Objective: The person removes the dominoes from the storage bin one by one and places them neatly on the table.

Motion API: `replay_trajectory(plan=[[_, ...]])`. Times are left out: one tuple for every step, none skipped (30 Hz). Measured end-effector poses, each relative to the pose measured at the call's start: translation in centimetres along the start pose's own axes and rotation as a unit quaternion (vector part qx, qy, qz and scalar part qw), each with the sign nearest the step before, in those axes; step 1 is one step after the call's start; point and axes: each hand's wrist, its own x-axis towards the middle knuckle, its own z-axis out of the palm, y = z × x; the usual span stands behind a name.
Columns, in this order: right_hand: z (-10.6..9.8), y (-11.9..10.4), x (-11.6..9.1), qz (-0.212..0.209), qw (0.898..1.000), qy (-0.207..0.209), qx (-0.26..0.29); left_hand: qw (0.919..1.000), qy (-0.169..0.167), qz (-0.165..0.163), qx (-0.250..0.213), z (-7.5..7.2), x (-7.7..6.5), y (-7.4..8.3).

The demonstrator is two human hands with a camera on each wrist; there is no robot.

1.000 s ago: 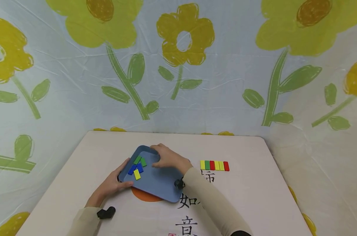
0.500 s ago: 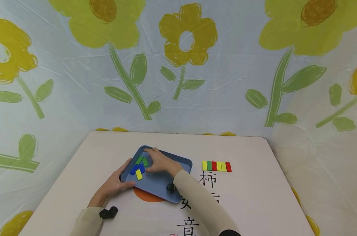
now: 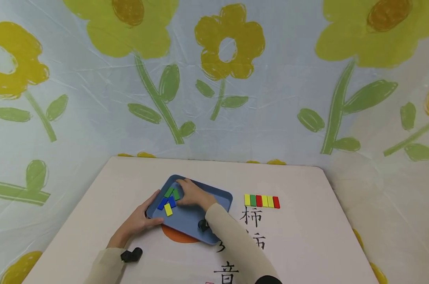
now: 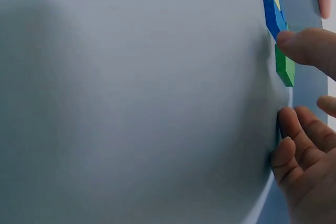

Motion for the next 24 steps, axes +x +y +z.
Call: replay_trajectory(plan=[[0.04,0.04,0.03,0.002,1.0,0.002,-0.004,1.0,0.0,0.0,0.001,0.01,-0.01,0.05],[0.1,0.09,0.06,0.003,1.0,0.004,-0.008,1.0,-0.001,-0.001,0.002,0.02,-0.01,0.08],[0.15,0.1,0.08,0.006,1.0,0.004,-0.011,1.0,-0.002,-0.001,0.004,0.04,-0.01,0.1],[0.19,0.11,0.14,0.006,1.0,0.005,-0.014,1.0,-0.003,-0.001,0.004,0.05,-0.02,0.11],[0.22,0.11,0.22,0.006,1.0,0.005,-0.017,1.0,-0.003,-0.001,0.005,0.06,-0.03,0.09],[0.24,0.08,0.3,0.006,1.0,0.005,-0.019,1.0,-0.003,-0.001,0.005,0.08,-0.04,0.07],[0.27,0.02,0.35,0.005,1.0,0.004,-0.02,1.0,-0.002,-0.001,0.004,0.09,-0.05,0.05],[0.3,-0.06,0.41,0.003,1.0,0.004,-0.023,1.0,-0.002,0.0,0.003,0.1,-0.06,0.0],[0.32,-0.16,0.47,0.002,1.0,0.003,-0.025,1.0,0.0,0.0,0.001,0.1,-0.1,-0.02],[0.34,-0.24,0.55,0.0,1.0,0.002,-0.026,1.0,0.001,0.0,-0.001,0.1,-0.11,-0.05],[0.37,-0.32,0.6,-0.001,1.0,0.001,-0.027,1.0,0.001,0.0,0.0,0.09,-0.13,-0.07],[0.39,-0.39,0.64,-0.002,1.0,0.0,-0.027,1.0,0.002,-0.001,0.0,0.08,-0.15,-0.06],[0.43,-0.44,0.68,-0.002,1.0,-0.002,-0.029,1.0,0.002,-0.001,0.001,0.07,-0.18,-0.05],[0.46,-0.47,0.71,-0.003,1.0,-0.002,-0.029,1.0,0.002,-0.002,0.002,0.06,-0.2,-0.03],[0.5,-0.49,0.74,-0.003,1.0,-0.003,-0.028,1.0,0.002,-0.002,0.003,0.03,-0.21,0.01],[0.53,-0.47,0.76,-0.004,1.0,-0.002,-0.029,1.0,0.002,-0.002,0.003,0.02,-0.2,0.04],[0.57,-0.45,0.76,-0.004,1.0,0.0,-0.028,1.0,0.002,-0.003,0.002,0.01,-0.2,0.08],[0.6,-0.43,0.75,-0.004,1.0,0.002,-0.029,1.0,0.002,-0.004,0.0,0.0,-0.18,0.12],[0.62,-0.39,0.75,-0.003,1.0,0.005,-0.031,1.0,0.0,-0.003,-0.001,-0.01,-0.16,0.14],[0.63,-0.38,0.74,-0.003,0.999,0.007,-0.032,1.0,0.0,-0.004,-0.002,-0.02,-0.14,0.16],[0.64,-0.36,0.73,-0.003,0.999,0.008,-0.033,1.0,-0.001,-0.003,-0.002,-0.02,-0.11,0.16],[0.63,-0.37,0.74,-0.004,0.999,0.009,-0.033,1.0,-0.001,-0.003,-0.004,-0.01,-0.1,0.16],[0.63,-0.38,0.76,-0.004,0.999,0.009,-0.033,1.0,-0.002,-0.003,-0.002,-0.02,-0.09,0.14],[0.63,-0.41,0.79,-0.006,0.999,0.01,-0.033,1.0,-0.002,-0.001,0.001,-0.03,-0.06,0.11]])
